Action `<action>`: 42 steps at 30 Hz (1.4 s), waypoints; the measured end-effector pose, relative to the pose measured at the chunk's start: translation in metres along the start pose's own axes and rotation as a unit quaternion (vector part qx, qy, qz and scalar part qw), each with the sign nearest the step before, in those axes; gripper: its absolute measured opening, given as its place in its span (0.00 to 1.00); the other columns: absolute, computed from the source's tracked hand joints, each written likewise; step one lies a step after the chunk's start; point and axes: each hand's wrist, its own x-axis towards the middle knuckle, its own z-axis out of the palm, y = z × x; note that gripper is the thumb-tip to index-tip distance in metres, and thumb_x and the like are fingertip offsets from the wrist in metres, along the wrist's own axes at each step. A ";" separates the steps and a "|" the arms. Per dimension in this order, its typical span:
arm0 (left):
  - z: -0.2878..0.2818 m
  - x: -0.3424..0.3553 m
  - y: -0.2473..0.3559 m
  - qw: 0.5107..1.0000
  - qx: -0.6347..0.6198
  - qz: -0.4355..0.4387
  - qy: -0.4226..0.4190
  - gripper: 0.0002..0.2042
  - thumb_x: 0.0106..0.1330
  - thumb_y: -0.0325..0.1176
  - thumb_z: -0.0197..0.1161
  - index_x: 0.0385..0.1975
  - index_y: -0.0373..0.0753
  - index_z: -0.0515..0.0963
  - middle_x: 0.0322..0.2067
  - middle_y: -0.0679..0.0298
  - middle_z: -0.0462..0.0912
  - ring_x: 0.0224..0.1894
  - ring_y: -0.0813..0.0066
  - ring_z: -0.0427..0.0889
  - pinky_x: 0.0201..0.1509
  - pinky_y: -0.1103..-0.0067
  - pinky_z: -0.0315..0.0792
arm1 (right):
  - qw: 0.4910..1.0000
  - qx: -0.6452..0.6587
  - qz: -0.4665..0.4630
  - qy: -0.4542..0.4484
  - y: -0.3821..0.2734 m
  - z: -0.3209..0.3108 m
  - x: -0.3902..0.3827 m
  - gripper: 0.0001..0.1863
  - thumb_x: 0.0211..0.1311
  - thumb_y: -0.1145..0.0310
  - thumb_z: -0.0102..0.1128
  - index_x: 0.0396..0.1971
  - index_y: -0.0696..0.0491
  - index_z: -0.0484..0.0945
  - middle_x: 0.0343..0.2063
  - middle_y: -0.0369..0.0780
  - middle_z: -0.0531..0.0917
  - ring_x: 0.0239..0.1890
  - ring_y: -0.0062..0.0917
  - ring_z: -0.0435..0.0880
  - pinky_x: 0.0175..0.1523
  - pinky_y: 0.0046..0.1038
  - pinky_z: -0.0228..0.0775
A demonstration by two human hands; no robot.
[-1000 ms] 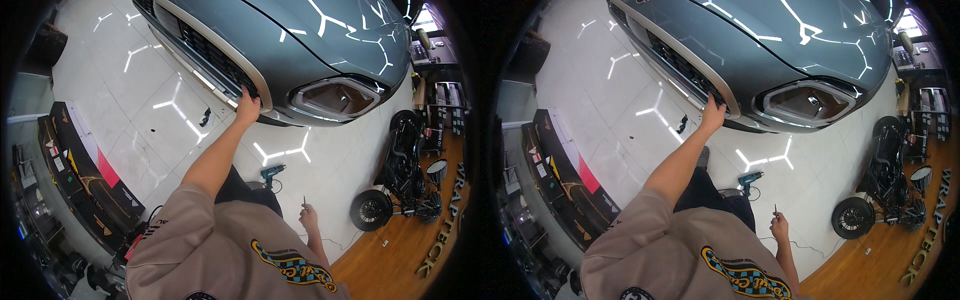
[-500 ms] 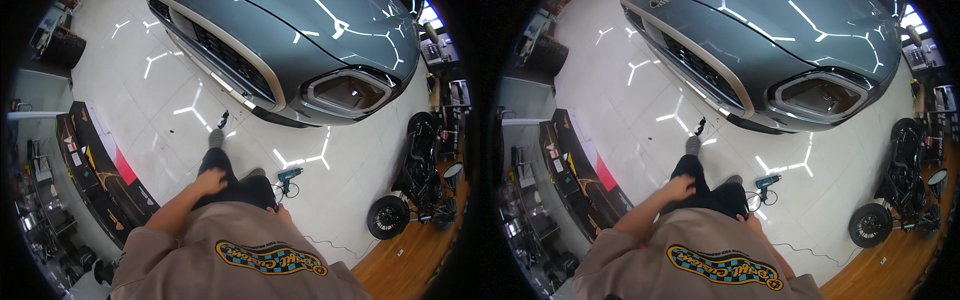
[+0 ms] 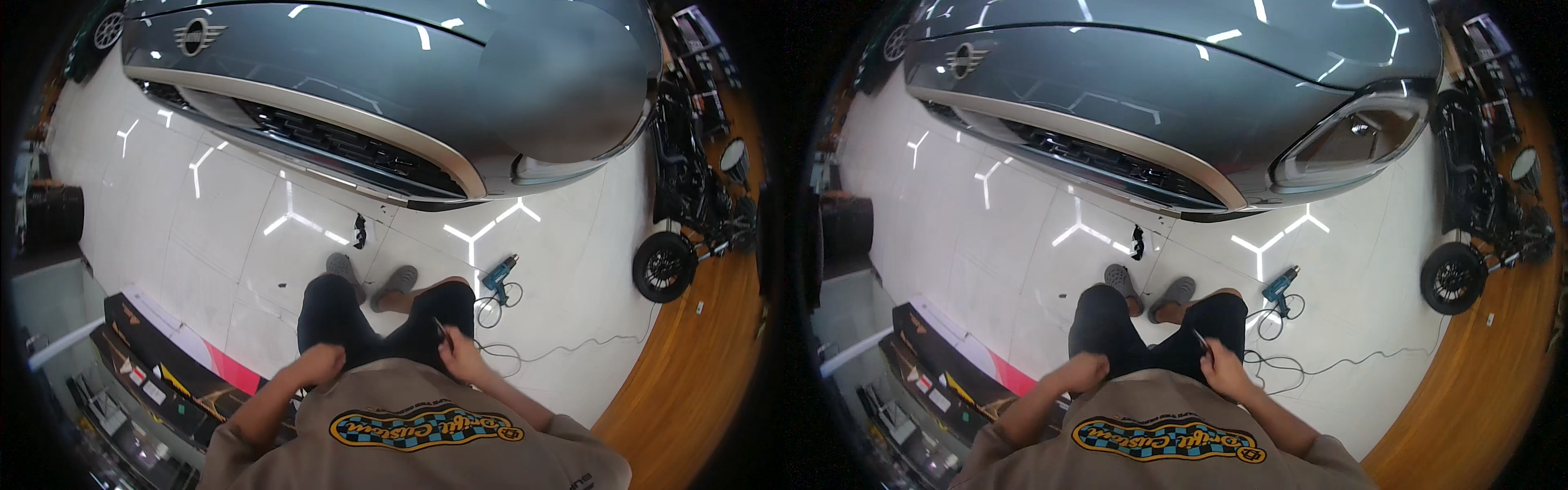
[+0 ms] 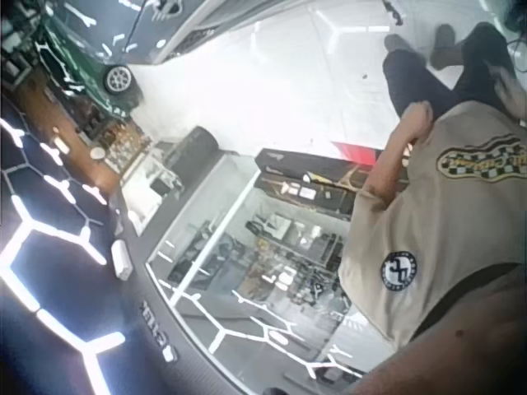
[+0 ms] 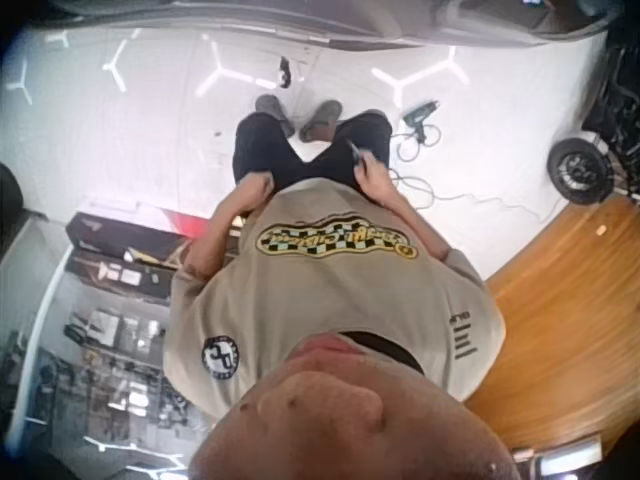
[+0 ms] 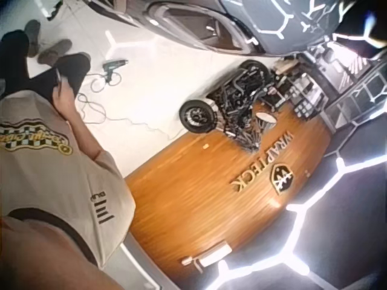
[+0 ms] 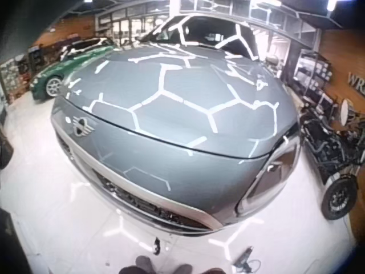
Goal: The person applies a protective film to the front grille of a car using a squeegee and a heat gun. They smooth the film over the grille slats, use the heat gun to soften the material, and then use the squeegee to press it into place. The person also cleans the floor and moves a stool during the process.
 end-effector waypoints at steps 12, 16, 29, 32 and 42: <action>-0.195 0.238 0.068 0.551 0.280 0.498 0.608 0.18 0.56 0.21 0.67 0.48 0.35 0.80 0.44 0.55 0.78 0.45 0.56 0.76 0.47 0.69 0.71 | 0.844 0.049 -0.434 0.312 -0.032 -0.019 0.235 0.18 0.73 0.71 0.47 0.60 0.59 0.67 0.28 0.38 0.79 0.21 0.14 0.74 0.28 0.17 0.68; -0.187 0.261 0.062 0.511 0.257 0.542 0.616 0.18 0.57 0.22 0.66 0.49 0.37 0.81 0.46 0.54 0.76 0.44 0.59 0.75 0.46 0.71 0.71 | 0.800 0.031 -0.463 0.381 -0.015 -0.003 0.254 0.18 0.74 0.68 0.47 0.59 0.59 0.68 0.27 0.37 0.78 0.20 0.13 0.72 0.26 0.16 0.66; -0.201 0.248 0.058 0.520 0.279 0.579 0.563 0.15 0.58 0.22 0.65 0.46 0.37 0.82 0.44 0.53 0.76 0.40 0.61 0.77 0.42 0.73 0.74 | 0.766 0.037 -0.423 0.484 -0.040 0.028 0.256 0.20 0.70 0.77 0.47 0.61 0.60 0.69 0.32 0.41 0.76 0.26 0.20 0.76 0.31 0.21 0.70; -0.205 0.249 0.054 0.532 0.268 0.590 0.546 0.15 0.57 0.23 0.66 0.45 0.37 0.82 0.45 0.52 0.76 0.40 0.61 0.78 0.43 0.73 0.75 | 0.752 0.042 -0.430 0.498 -0.043 0.035 0.262 0.20 0.70 0.77 0.47 0.61 0.59 0.69 0.31 0.42 0.75 0.27 0.21 0.76 0.31 0.22 0.70; -0.197 0.261 0.048 0.533 0.245 0.600 0.543 0.19 0.57 0.25 0.67 0.50 0.39 0.80 0.52 0.48 0.72 0.51 0.53 0.73 0.53 0.67 0.71 | 0.759 -0.004 -0.405 0.509 -0.044 0.046 0.283 0.22 0.66 0.79 0.52 0.60 0.59 0.70 0.31 0.45 0.76 0.28 0.31 0.78 0.34 0.28 0.71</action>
